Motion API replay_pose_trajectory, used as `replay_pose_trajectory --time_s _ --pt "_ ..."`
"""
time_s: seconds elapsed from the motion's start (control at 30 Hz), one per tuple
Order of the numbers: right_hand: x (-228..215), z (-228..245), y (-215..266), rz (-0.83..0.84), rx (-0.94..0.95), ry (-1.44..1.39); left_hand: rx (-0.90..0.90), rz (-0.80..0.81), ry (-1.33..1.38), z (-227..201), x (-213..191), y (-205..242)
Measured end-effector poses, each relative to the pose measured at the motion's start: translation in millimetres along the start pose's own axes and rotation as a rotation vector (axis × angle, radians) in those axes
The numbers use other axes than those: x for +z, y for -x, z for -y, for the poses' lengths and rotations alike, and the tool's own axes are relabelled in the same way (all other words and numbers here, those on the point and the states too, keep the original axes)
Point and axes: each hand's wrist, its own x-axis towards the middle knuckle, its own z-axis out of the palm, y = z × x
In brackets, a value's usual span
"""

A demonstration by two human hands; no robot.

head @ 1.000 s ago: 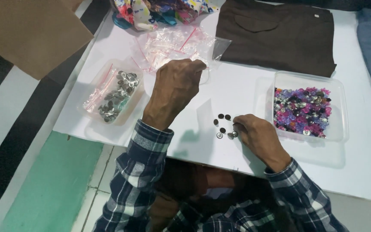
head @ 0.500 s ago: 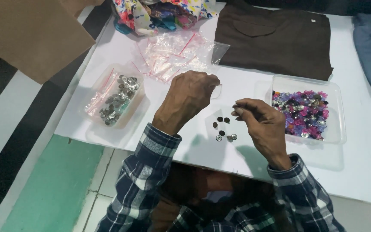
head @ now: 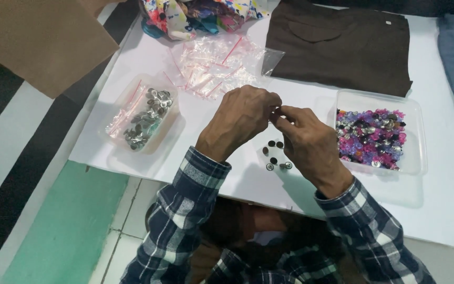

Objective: The person is meticulously picking out small black buttons from a plastic container filled with various colored buttons and placing them in a neat row on the white table surface.

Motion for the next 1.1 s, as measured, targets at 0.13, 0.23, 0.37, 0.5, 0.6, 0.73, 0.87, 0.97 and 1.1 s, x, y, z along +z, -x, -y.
replay_pose_trajectory --time_s 0.13,0.23,0.37,0.5,0.6,0.73,0.87,0.97,1.1 --pt "-5 -1 14 -0.038 0.023 -0.092 -0.011 0.006 -0.018 8 -4 -1" --pt "4 -9 51 -0.021 0.154 -0.093 -0.073 0.014 -0.033 20 -9 2" --pt "7 -9 81 0.303 0.322 -0.113 -0.114 0.066 -0.042 28 -12 4" --pt "18 -11 94 0.515 0.378 -0.131 -0.141 0.057 -0.038 22 -9 6" --pt "38 -24 110 0.446 0.365 -0.192 -0.150 0.041 -0.055 21 -6 2" --pt "35 -25 103 0.400 0.477 -0.360 -0.147 0.084 -0.055 25 -4 0" --pt "19 -20 90 0.227 0.731 -0.748 -0.140 0.052 -0.058 26 -2 0" --pt "14 -6 85 0.081 0.845 -0.926 -0.141 0.045 -0.059 24 -4 3" --pt "19 3 90 -0.180 0.642 -0.952 -0.146 0.057 -0.032 17 -10 6"
